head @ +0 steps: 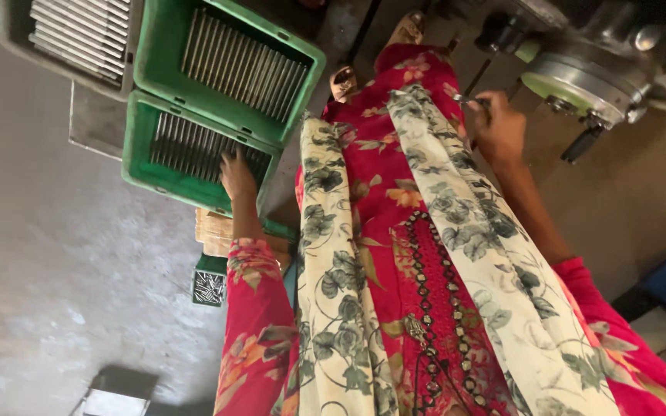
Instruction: The person operates a lathe machine to turn small metal parts. They load a metal rod into the chuck, run the lathe, remove the machined piece, measure it with calipers, and place finished parts into green plastic trays beside the machine.
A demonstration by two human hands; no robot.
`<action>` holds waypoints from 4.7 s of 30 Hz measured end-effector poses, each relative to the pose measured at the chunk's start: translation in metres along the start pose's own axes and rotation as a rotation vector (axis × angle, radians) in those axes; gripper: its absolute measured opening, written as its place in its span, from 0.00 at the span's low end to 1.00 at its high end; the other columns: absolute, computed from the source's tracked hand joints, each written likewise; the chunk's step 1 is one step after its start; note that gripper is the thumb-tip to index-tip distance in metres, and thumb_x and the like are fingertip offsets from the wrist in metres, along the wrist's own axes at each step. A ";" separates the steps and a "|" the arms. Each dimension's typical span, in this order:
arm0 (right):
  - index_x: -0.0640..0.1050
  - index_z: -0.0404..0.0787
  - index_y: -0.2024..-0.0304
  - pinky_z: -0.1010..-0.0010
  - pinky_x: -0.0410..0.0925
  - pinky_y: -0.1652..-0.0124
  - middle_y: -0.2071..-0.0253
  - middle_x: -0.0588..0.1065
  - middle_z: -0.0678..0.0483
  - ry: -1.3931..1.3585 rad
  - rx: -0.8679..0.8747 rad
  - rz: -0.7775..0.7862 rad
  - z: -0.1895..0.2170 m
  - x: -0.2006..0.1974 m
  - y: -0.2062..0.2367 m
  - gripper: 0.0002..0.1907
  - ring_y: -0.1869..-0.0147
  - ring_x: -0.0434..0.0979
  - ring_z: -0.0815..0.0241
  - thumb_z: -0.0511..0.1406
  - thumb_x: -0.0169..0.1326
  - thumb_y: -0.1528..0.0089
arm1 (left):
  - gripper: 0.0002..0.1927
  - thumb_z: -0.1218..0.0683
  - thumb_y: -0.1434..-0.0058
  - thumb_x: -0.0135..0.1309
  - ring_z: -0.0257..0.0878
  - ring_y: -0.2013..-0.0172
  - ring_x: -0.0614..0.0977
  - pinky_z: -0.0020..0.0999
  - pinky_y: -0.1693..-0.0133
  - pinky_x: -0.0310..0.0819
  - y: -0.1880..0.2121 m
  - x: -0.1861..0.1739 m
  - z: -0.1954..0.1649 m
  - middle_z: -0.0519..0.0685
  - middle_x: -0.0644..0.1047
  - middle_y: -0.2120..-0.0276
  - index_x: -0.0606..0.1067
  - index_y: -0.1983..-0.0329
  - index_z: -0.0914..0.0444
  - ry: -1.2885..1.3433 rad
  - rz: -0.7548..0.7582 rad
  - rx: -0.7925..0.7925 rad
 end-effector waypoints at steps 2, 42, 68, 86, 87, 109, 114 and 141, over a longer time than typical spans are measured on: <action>0.78 0.40 0.52 0.62 0.64 0.74 0.77 0.73 0.48 -0.047 0.086 0.038 -0.005 0.002 0.001 0.09 0.77 0.73 0.57 0.38 0.60 0.29 | 0.22 0.61 0.29 0.41 0.59 0.41 0.71 0.52 0.48 0.73 -0.010 0.003 -0.004 0.63 0.64 0.32 0.69 0.33 0.57 0.043 0.037 -0.025; 0.77 0.38 0.59 0.71 0.70 0.66 0.67 0.79 0.50 -0.632 -0.119 -0.522 0.131 -0.141 -0.047 0.09 0.68 0.79 0.63 0.37 0.59 0.33 | 0.13 0.51 0.28 0.50 0.25 0.82 0.68 0.22 0.83 0.56 0.059 -0.234 -0.434 0.42 0.71 0.77 0.72 0.42 0.55 1.298 0.308 0.627; 0.73 0.45 0.65 0.79 0.54 0.86 0.82 0.65 0.63 -1.667 0.345 0.158 0.074 -0.048 -0.047 0.16 0.84 0.61 0.72 0.46 0.46 0.29 | 0.14 0.47 0.24 0.49 0.37 0.71 0.83 0.34 0.69 0.78 0.122 -0.306 -0.442 0.48 0.79 0.68 0.72 0.47 0.62 1.175 -0.358 1.055; 0.76 0.38 0.54 0.61 0.72 0.64 0.65 0.78 0.45 -0.492 -0.092 -0.470 0.079 -0.155 -0.056 0.09 0.62 0.80 0.44 0.35 0.55 0.35 | 0.09 0.51 0.33 0.58 0.25 0.85 0.58 0.23 0.84 0.46 0.044 -0.197 -0.494 0.37 0.61 0.80 0.71 0.56 0.57 1.496 0.744 0.426; 0.76 0.38 0.53 0.59 0.73 0.63 0.62 0.79 0.43 -0.428 -0.189 -0.417 0.099 -0.167 -0.060 0.10 0.58 0.80 0.39 0.34 0.57 0.36 | 0.09 0.50 0.33 0.57 0.25 0.85 0.59 0.23 0.84 0.46 0.042 -0.194 -0.497 0.37 0.62 0.80 0.71 0.55 0.57 1.529 0.775 0.408; 0.73 0.42 0.60 0.59 0.70 0.76 0.66 0.75 0.52 0.317 -0.599 -0.040 0.119 -0.348 -0.124 0.09 0.70 0.80 0.50 0.38 0.53 0.39 | 0.14 0.51 0.35 0.63 0.26 0.80 0.66 0.25 0.79 0.56 0.084 -0.355 -0.652 0.39 0.72 0.77 0.76 0.61 0.67 0.940 0.764 0.940; 0.69 0.43 0.72 0.61 0.66 0.68 0.73 0.68 0.55 0.409 -0.715 -0.639 0.139 -0.452 -0.129 0.08 0.70 0.73 0.54 0.36 0.55 0.46 | 0.13 0.51 0.36 0.59 0.25 0.86 0.61 0.24 0.85 0.47 0.091 -0.372 -0.691 0.37 0.65 0.84 0.72 0.71 0.63 1.306 0.738 0.763; 0.68 0.40 0.56 0.61 0.70 0.62 0.60 0.69 0.44 -0.545 -0.569 -1.116 -0.159 -0.476 -0.135 0.13 0.64 0.69 0.50 0.41 0.51 0.23 | 0.23 0.37 0.42 0.63 0.28 0.86 0.62 0.27 0.83 0.52 0.044 -0.358 -0.904 0.36 0.63 0.85 0.71 0.77 0.56 1.149 0.851 0.758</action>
Point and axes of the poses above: each hand's wrist, its own y-axis away from the middle knuckle, its own x-axis out of the palm, z = x × y, the point moved 10 cm from there along -y, towards the middle knuckle
